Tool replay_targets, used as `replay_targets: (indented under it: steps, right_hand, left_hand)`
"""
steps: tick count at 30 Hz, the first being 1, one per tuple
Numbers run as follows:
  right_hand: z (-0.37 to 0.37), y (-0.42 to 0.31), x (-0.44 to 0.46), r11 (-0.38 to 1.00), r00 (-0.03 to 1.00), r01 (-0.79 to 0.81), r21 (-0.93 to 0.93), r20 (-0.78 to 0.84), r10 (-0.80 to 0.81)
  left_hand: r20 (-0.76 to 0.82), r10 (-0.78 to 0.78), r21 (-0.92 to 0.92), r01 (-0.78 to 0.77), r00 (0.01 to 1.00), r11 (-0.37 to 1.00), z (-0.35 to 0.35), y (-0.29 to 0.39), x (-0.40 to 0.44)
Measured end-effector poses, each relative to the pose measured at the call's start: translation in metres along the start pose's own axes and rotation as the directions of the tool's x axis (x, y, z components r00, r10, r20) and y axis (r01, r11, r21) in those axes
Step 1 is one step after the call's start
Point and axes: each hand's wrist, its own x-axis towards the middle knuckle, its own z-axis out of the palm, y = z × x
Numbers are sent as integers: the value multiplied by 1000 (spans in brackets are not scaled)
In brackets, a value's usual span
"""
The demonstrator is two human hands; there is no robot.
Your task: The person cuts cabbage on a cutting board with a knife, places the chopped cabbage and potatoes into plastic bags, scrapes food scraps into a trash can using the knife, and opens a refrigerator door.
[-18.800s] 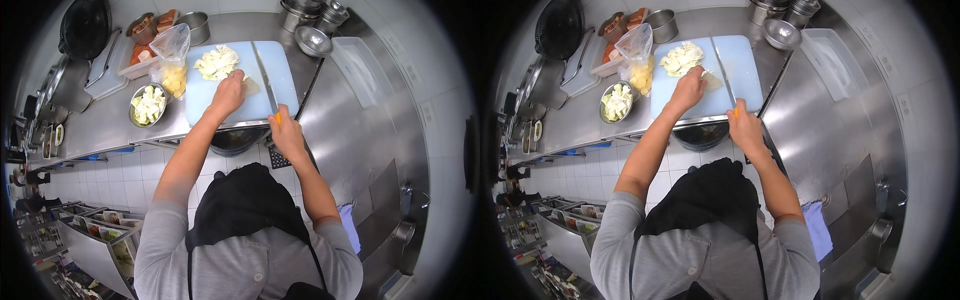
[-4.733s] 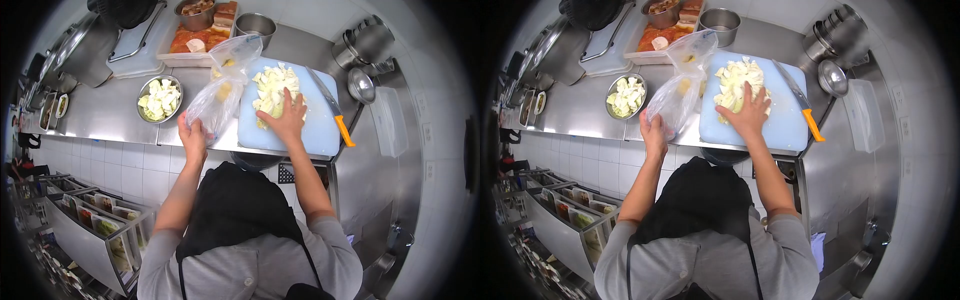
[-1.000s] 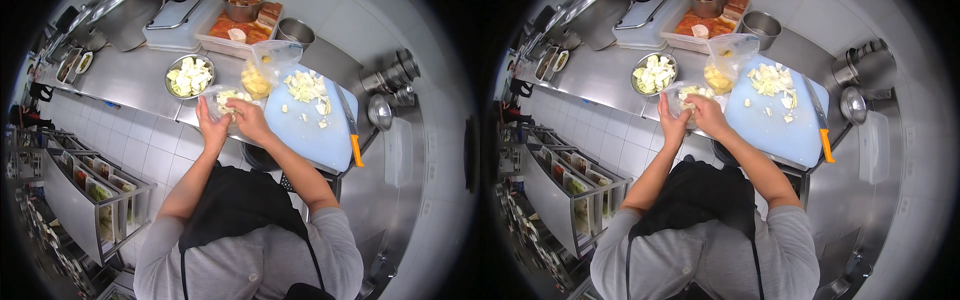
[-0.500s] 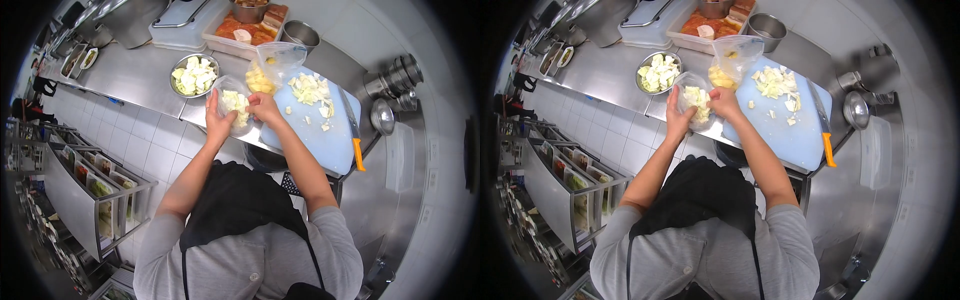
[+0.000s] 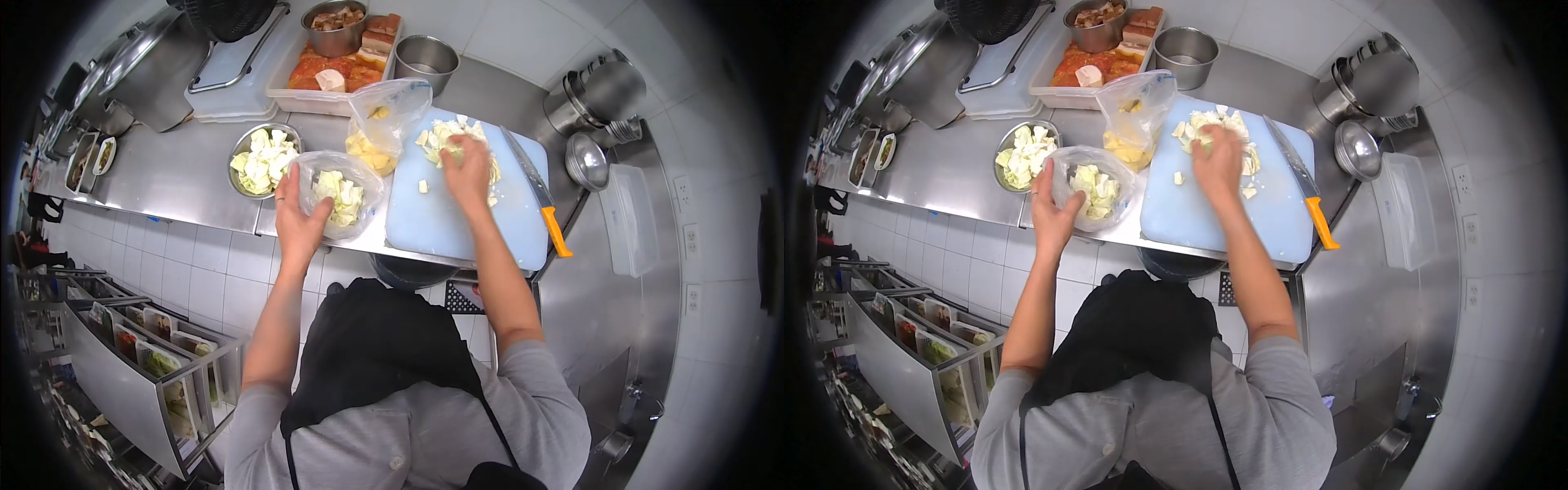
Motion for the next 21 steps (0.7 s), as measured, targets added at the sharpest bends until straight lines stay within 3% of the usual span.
replay_targets:
  steps: [1,3,4,8,10,13,16,19,21]
  right_hand:
    - [-4,7,7,979,990,17,-203,-135,-45]
    - [-6,11,26,960,996,-86,-265,-25,82]
    - [-6,11,35,945,989,-132,-298,26,146]
    - [-2,-5,54,874,932,-35,-484,300,203]
    - [5,0,57,847,894,36,-530,396,210]
    - [20,21,57,864,892,84,-496,425,157]
    - [1,6,37,739,950,197,-645,312,20]
    - [1,6,33,842,950,86,-532,298,91]
    - [5,8,29,873,963,87,-480,266,50]
  left_hand:
    - [38,-12,61,9,999,998,2,7,-6]
    - [109,-35,184,14,993,983,6,18,-11]
    - [156,-20,126,0,988,992,10,16,-10]
    - [193,35,-34,-29,980,999,47,-10,3]
    - [197,16,-19,-13,980,1000,50,-2,7]
    - [197,-1,-8,2,980,1000,45,4,6]
    - [154,25,80,-37,988,996,31,8,4]
    - [109,25,99,-36,994,994,19,11,5]
    - [89,-7,47,3,996,999,14,16,6]
